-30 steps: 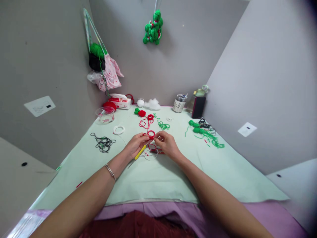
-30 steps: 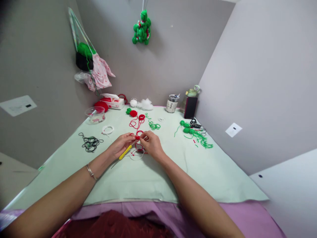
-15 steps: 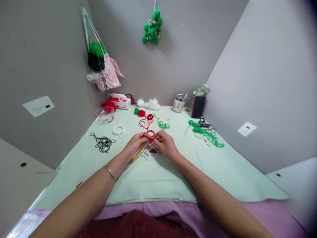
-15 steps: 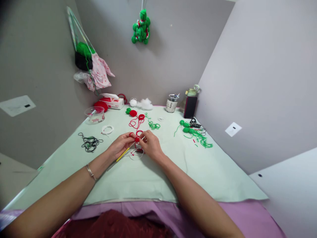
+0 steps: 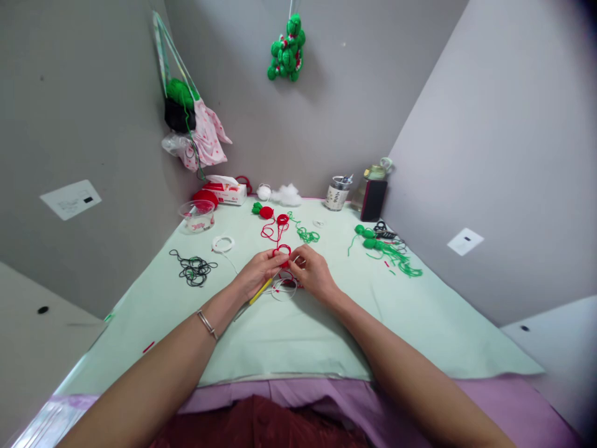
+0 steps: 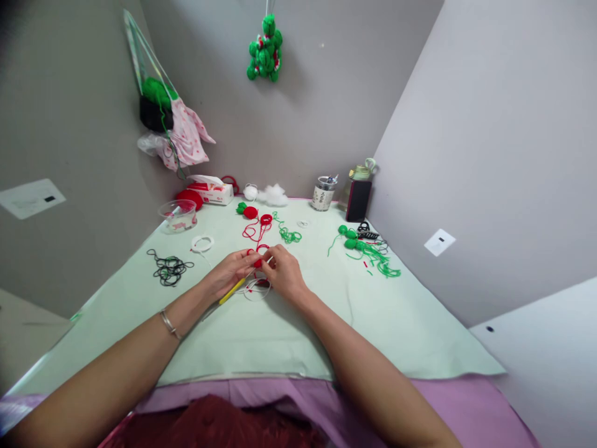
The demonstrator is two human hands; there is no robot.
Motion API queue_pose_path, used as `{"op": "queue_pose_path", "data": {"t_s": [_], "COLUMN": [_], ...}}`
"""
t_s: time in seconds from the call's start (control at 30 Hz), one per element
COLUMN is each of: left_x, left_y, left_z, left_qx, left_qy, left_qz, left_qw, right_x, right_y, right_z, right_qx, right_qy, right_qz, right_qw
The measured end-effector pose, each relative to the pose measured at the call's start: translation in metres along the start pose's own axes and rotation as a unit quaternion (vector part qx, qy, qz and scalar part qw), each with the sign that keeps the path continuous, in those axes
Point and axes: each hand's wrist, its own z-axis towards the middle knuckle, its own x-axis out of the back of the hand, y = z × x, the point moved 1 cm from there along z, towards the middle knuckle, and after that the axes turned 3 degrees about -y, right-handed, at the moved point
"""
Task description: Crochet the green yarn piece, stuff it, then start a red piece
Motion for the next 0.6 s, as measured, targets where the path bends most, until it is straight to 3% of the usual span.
{"op": "queue_pose_path", "data": {"t_s": [0.6], "left_x": [0.015], "left_y": [0.0], "left_z": [0.007], "left_qx": [-0.069], "left_qy": [0.1], "left_qz": [0.018], "left_qw": [0.992], "right_x": [0.011], "right_y": [-0.003], "right_z": [0.003], "right_qx": [-0.003], "right_qy": [0.017], "right_qz": [-0.02], "right_qw": [1.0]}}
